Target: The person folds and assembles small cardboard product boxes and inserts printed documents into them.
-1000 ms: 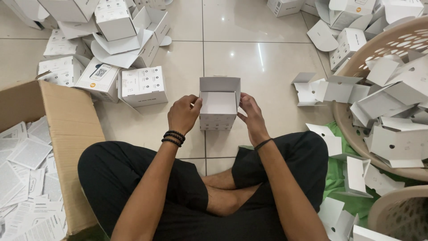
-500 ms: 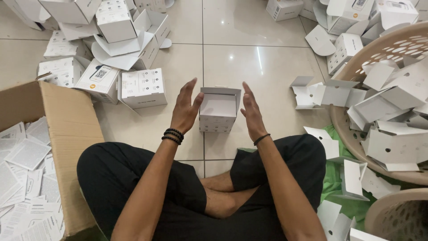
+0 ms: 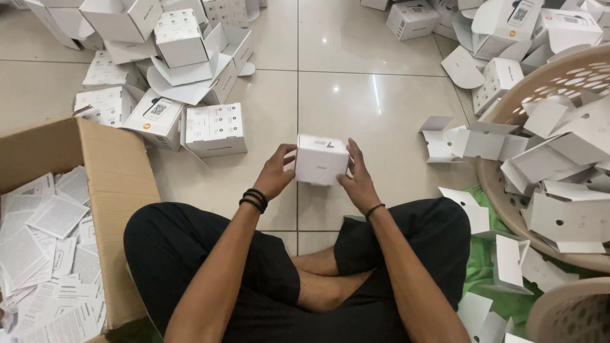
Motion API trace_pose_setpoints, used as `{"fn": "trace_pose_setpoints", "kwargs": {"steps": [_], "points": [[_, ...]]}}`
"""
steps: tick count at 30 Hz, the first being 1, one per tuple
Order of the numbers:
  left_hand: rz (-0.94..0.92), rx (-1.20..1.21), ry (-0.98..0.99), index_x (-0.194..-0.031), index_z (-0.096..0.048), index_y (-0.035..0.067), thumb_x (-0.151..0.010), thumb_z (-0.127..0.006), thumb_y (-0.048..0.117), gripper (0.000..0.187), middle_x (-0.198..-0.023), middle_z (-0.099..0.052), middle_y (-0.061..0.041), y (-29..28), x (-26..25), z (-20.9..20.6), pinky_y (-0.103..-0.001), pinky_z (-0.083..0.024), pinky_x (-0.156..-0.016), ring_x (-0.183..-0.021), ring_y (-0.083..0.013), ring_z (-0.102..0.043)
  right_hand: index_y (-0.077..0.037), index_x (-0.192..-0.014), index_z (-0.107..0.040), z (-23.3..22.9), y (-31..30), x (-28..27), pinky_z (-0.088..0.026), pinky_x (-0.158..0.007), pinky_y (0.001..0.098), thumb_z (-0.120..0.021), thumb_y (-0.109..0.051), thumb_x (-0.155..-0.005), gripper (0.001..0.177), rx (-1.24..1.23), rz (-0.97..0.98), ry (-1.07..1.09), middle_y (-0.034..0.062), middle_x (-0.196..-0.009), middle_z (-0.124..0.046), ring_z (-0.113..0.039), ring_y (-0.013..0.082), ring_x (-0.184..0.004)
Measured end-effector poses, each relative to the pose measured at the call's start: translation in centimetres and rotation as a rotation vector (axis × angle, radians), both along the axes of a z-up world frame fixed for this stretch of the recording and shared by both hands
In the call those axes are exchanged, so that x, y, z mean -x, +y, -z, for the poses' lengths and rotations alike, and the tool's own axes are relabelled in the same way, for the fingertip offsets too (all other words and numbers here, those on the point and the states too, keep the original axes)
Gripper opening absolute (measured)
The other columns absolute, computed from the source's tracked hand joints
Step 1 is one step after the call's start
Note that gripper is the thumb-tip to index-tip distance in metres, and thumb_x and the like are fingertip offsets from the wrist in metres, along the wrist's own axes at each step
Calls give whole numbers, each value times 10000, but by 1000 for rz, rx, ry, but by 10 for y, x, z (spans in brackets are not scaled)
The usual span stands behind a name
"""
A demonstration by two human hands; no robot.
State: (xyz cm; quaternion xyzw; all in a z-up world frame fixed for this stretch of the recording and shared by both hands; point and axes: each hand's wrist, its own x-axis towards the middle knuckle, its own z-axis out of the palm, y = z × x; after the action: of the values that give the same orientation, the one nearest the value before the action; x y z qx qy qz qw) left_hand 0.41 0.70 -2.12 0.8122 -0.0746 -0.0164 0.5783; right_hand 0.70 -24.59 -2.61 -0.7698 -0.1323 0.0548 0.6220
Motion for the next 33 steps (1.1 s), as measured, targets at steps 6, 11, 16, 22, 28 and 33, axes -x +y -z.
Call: {"fn": "trace_pose_setpoints", "kwargs": {"steps": [6, 11, 16, 22, 28, 33], "points": [[-289, -273, 87, -1377, -524, 118, -832, -597, 48, 554, -1410, -617, -106, -19, -18, 46, -404, -527, -1028, -1239, -282, -640, -185, -1488, -450, 6, 10, -3, -521, -1043, 414, -640, -17, -824, 711, 418, 139, -106, 126, -1522, -488, -544, 324, -1337], [-371, -399, 152, -1433, -487, 143, -829, -610, 110, 618, -1435, -569, -116, -3, -38, 38, -462, -502, -1023, -1257, -322, -587, -115, -1198, -659, -26, 27, 2, -535, -958, 433, -687, -140, -869, 331, 655, 80, -489, 128, -1215, -686, -645, 333, -1144], [-234, -811, 417, -1526, -432, 192, -800, -755, 229, 796, -1491, -510, -109, 19, -69, 56, -510, -465, -1088, -1386, -337, -477, -139, -1143, -690, -42, 42, -15, -565, -798, 470, -656, -311, -914, 288, 963, -248, -299, 109, -1017, -753, -713, 331, -942], [-63, -1023, 524, -1602, -268, 343, -588, -983, 448, 1245, -1700, -118, -107, 19, -99, 52, -688, -221, -1190, -1558, -376, -110, -129, -1291, -589, -58, 44, -50, -567, -794, 499, -617, -398, -936, 445, 1235, -573, -33, 185, -984, -730, -701, 370, -937], [72, -1097, 678, -1642, -28, 361, -530, -1026, 438, 1496, -1731, 106, -114, 15, -125, 31, -787, -213, -1125, -1572, -421, 52, -138, -1221, -696, -61, 68, -149, -572, -825, 476, -642, -510, -919, 483, 1178, -686, 28, 169, -1004, -748, -709, 349, -945], [114, -1127, 700, -1651, 56, 333, -551, -1023, 406, 1542, -1717, 143, -179, 10, -134, 16, -805, -231, -1105, -1562, -482, 76, -176, -1568, -308, -16, 89, -333, -404, -989, 667, -752, -655, -767, 1034, 1358, -142, -272, 192, -1609, -304, -354, 406, -1427]]}}
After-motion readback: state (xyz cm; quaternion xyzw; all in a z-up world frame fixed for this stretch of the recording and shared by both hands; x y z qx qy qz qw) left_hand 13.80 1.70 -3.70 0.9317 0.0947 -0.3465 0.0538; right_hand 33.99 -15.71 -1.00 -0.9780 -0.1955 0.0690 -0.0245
